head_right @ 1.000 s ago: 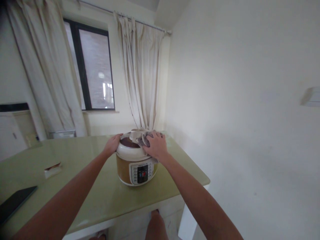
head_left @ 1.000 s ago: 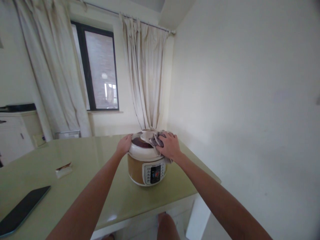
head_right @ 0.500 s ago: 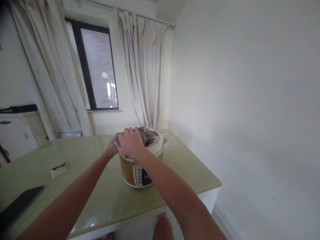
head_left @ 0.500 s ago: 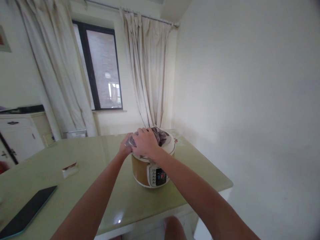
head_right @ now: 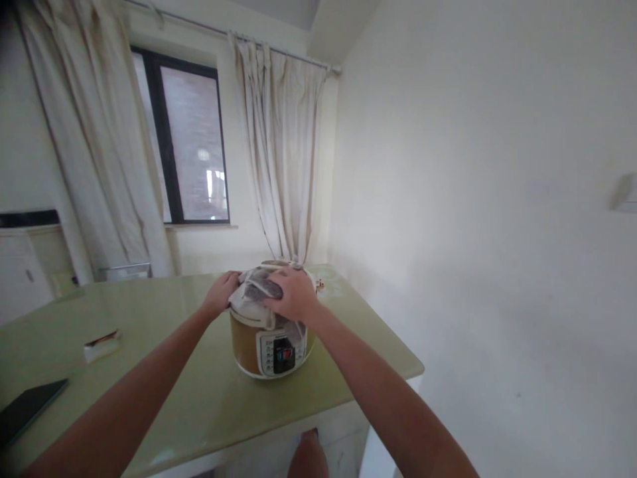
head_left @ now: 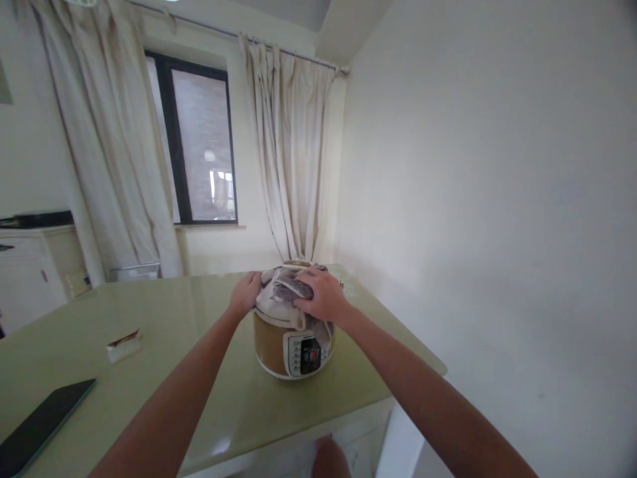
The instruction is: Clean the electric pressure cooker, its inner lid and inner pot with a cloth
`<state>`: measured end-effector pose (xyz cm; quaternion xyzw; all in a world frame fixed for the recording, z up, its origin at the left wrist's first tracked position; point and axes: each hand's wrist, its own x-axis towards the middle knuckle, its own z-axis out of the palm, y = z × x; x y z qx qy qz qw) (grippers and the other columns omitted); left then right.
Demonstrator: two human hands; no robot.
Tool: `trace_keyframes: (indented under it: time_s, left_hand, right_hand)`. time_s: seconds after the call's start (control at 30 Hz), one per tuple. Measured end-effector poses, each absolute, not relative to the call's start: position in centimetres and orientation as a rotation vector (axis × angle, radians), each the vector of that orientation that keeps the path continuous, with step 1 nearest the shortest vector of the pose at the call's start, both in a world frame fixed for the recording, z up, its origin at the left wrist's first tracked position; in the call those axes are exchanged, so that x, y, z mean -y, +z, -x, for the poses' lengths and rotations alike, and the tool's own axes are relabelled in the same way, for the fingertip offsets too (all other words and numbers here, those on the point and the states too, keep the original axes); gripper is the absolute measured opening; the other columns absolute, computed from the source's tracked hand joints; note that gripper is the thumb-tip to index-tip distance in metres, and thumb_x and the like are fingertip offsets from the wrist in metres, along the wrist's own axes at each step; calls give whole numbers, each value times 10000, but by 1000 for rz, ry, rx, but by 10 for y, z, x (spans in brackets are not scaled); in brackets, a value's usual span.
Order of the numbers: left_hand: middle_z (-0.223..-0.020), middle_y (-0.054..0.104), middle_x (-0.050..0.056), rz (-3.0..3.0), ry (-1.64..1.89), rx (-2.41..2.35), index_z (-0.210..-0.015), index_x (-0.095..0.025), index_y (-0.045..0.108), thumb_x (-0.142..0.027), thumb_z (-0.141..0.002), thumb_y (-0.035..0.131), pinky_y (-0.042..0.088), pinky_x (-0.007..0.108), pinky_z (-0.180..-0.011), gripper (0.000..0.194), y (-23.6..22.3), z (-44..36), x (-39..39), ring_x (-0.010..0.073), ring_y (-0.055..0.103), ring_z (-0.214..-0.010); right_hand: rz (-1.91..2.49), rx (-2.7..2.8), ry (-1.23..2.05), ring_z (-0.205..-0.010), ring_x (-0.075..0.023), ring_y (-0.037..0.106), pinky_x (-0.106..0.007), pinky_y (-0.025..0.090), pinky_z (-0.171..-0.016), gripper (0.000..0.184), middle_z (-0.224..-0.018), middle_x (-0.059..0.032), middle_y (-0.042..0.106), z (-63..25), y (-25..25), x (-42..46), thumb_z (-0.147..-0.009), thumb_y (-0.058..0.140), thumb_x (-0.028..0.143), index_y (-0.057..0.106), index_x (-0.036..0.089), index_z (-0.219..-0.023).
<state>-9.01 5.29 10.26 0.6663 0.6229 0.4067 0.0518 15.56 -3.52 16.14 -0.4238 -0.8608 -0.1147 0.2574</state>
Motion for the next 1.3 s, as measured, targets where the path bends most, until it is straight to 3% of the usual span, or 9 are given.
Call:
trace_keyframes:
  time_s: [0.2,0.43,0.73,0.93,1.3]
  left_hand:
    - [-1291,742,100,-1911,1230,-1900,-1098,-237,734,-328,-991,298,509,381,-1011,458,104,86,-52,280,669,-1205]
    - [-1262,755,88,-1903,1237,-1931,-1109,-249,728,-345,-1014,293,504,352,-995,455,103,86,-50,262,674,-1203]
    - [-1269,748,108,-1902,1252,-1925,-1104,-222,734,-303,-1015,291,495,352,-1004,458,104,83,-49,263,662,-1223]
    - [-1267,738,116,-1900,1253,-1913,-1102,-229,736,-263,-982,382,493,353,-1004,375,107,83,-46,273,661,-1218]
    - [-1265,753,89,-1882,1220,-1923,-1123,-237,724,-308,-1005,312,502,354,-992,434,106,85,-48,259,672,-1199]
  right_hand:
    - [1646,2053,-284,-1093,-270,653,-342,489,-910,440,-1219,-104,645,-216,150,3,-959,561,478,652,258,-1329]
    - [1881,2081,-204,-1094,-298,671,-367,490,-859,425,-1220,-144,686,-216,162,-51,-996,491,483,674,241,-1293]
    - [1770,2021,-314,-1176,-281,610,-379,470,-946,456,-1323,-122,601,-221,138,-22,-1012,462,426,589,285,-1427]
    - [1458,2123,-461,-1306,-315,493,-443,366,-1105,478,-1432,-129,536,-208,122,48,-919,623,429,640,284,-1374]
    - [1847,2040,-327,-1170,-324,630,-477,467,-957,408,-1273,-149,638,-187,161,-23,-985,475,447,661,267,-1301]
